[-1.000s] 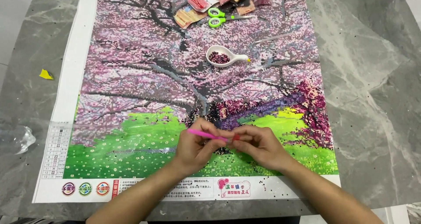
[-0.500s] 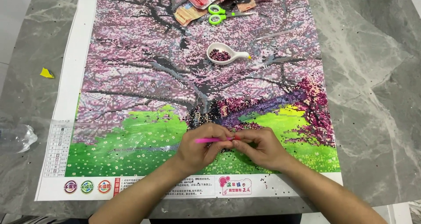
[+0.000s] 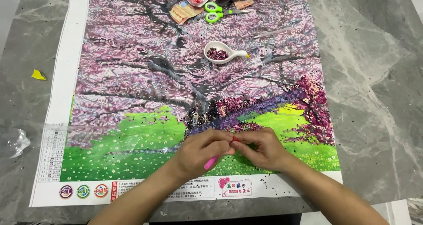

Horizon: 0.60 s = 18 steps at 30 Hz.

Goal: The person is performing diamond painting, which involves using a specialized pen tool to pick up small resin diamonds and place them onto a sticky, color-coded canvas, and then using a ruler to align the rows.

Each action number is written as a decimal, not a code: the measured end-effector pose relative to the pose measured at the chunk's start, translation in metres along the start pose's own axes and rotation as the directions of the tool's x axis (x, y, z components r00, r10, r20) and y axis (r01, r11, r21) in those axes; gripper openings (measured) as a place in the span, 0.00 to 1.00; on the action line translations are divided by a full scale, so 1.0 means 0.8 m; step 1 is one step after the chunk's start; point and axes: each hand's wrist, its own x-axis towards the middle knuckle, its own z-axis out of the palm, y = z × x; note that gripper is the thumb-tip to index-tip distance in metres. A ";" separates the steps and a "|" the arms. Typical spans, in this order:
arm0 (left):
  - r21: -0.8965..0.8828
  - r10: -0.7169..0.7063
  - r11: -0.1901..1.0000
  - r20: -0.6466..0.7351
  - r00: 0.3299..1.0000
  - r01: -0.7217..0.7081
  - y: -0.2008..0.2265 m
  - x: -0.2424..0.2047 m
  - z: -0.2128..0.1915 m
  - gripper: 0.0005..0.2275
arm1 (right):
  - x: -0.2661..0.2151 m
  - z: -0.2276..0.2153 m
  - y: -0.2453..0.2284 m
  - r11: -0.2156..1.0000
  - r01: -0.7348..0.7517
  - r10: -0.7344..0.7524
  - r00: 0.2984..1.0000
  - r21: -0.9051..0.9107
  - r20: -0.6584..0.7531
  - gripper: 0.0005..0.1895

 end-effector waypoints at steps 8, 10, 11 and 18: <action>-0.342 -0.357 0.891 -0.117 0.927 0.300 0.008 0.033 -0.023 0.07 | 0.012 -0.011 -0.021 0.992 0.107 -0.110 0.993 -0.064 -0.049 0.07; -0.748 -0.595 0.520 0.027 0.803 0.411 0.009 0.032 -0.031 0.09 | 0.005 -0.014 -0.003 0.987 0.126 -0.133 0.989 -0.101 -0.067 0.08; -0.748 -0.594 0.521 0.028 0.804 0.411 0.006 0.029 -0.031 0.09 | 0.005 -0.017 0.001 0.987 0.127 -0.134 0.989 -0.101 -0.068 0.08; -0.945 -0.703 0.042 0.202 0.682 0.323 -0.002 0.010 -0.023 0.14 | 0.020 -0.036 -0.020 0.863 0.297 -0.310 0.950 -0.408 0.035 0.07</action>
